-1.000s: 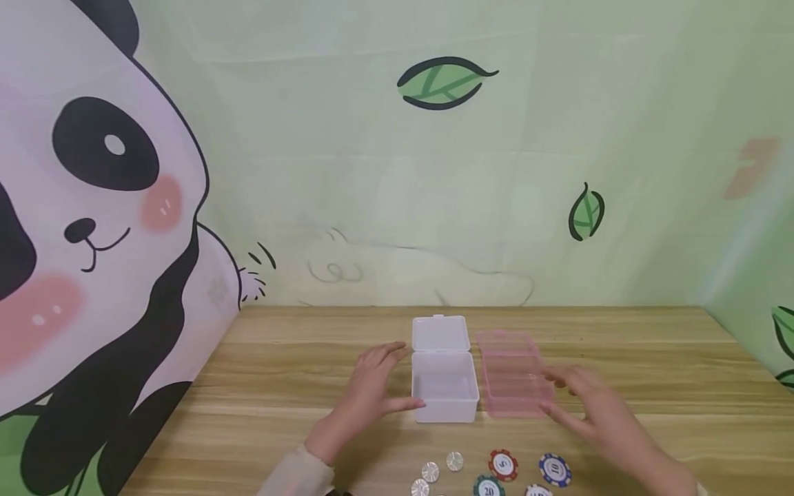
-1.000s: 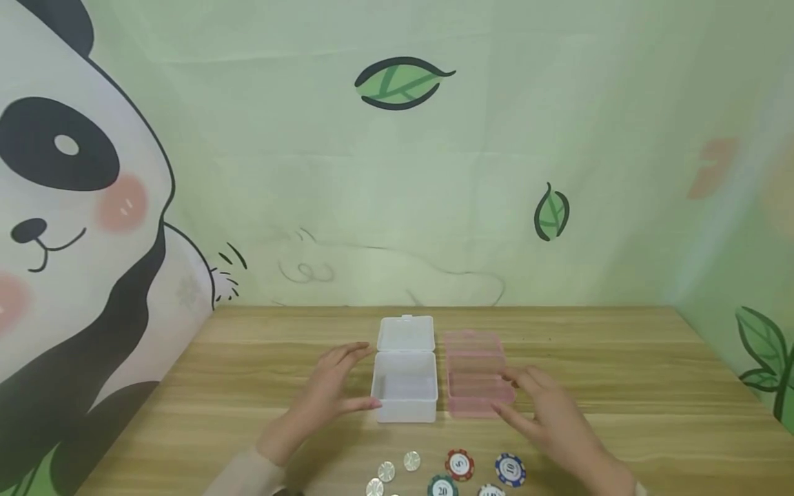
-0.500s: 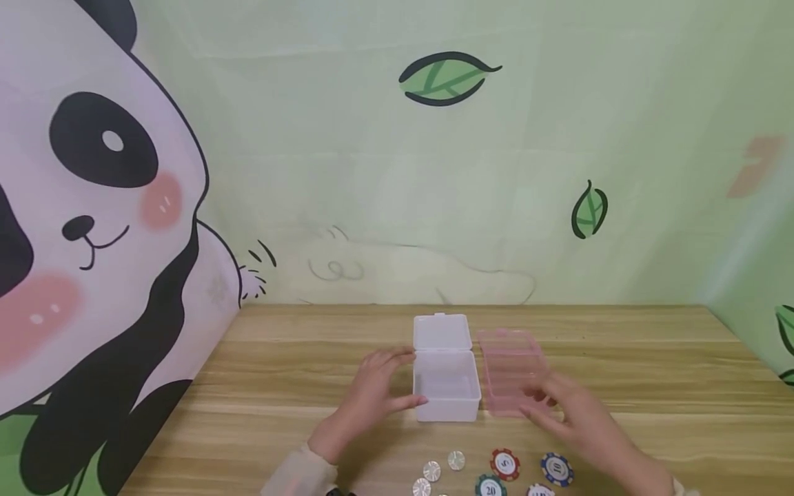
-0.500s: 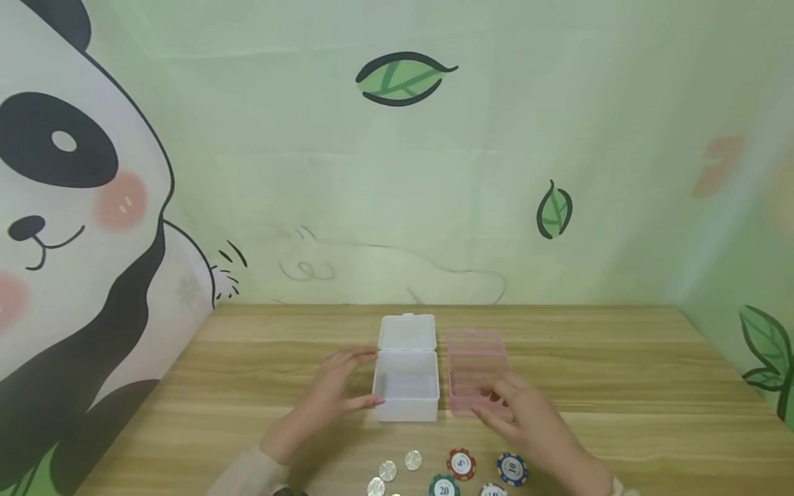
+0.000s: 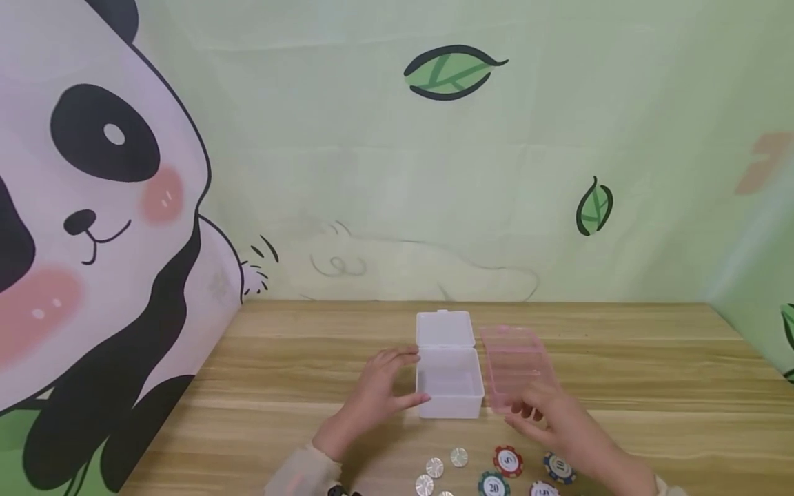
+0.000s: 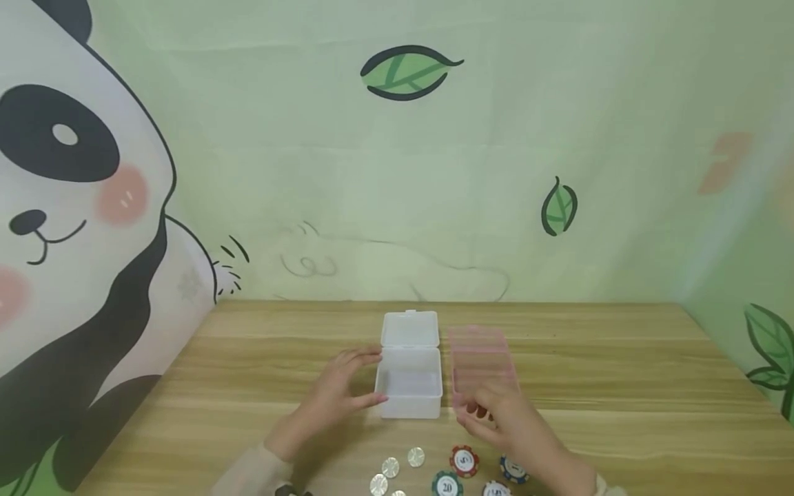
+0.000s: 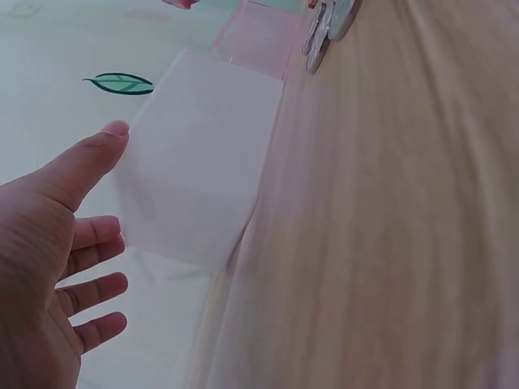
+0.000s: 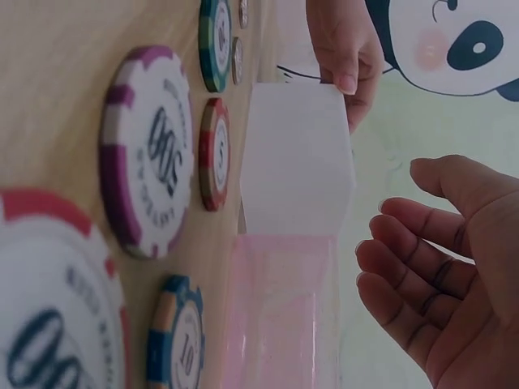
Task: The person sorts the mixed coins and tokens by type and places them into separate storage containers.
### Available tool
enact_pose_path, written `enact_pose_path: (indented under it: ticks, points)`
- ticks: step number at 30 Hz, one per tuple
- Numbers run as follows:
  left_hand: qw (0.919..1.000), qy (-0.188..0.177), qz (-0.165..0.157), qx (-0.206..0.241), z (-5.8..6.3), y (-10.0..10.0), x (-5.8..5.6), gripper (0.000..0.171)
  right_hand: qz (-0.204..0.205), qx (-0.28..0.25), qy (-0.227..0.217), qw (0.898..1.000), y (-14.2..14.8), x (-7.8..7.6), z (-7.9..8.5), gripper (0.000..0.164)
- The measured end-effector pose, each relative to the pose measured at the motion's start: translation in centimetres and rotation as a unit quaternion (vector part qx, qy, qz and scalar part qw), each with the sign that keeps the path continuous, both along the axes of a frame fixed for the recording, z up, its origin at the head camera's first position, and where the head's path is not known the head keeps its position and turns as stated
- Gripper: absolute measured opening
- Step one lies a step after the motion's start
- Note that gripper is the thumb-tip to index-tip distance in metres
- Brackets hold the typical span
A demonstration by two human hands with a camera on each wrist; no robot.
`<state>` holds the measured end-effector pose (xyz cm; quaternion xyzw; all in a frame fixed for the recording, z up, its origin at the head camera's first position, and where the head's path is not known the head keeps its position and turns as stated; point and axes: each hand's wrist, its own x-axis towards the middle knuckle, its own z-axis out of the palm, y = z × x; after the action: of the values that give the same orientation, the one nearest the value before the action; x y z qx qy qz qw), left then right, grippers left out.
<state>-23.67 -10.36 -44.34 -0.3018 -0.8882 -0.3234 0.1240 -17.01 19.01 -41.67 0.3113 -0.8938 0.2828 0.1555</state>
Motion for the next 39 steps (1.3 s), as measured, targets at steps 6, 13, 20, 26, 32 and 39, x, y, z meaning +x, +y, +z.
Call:
enact_pose_path:
  ticks: [6,13,20,26,32,39]
  points:
    - [0.9995,-0.022,0.007,0.02,-0.3,0.0,-0.2,0.061,0.031,0.012,-0.045,0.998,-0.5,-0.1,-0.2,0.007]
    - [0.9991,-0.029,0.009,0.029,-0.2,0.2,-0.4,0.06,0.052,0.054,-0.063,0.995,-1.3,-0.4,-0.7,0.008]
    - [0.9974,-0.047,0.009,0.054,0.0,0.1,-0.4,0.06,0.07,0.086,-0.069,0.991,-2.4,-0.5,-0.7,0.01]
    - [0.9967,-0.052,0.007,0.062,-0.1,0.0,-0.4,0.059,0.101,0.113,-0.044,0.987,-3.3,-0.6,-1.2,0.01]
    - [0.9957,-0.062,0.005,0.069,-0.3,0.0,-0.2,0.06,0.117,0.132,-0.028,0.984,-4.2,-0.7,-2.2,0.011]
    - [0.996,-0.057,0.004,0.068,-0.7,-0.1,-0.3,0.062,0.118,0.154,-0.035,0.98,-5.2,-0.8,-2.6,0.012]
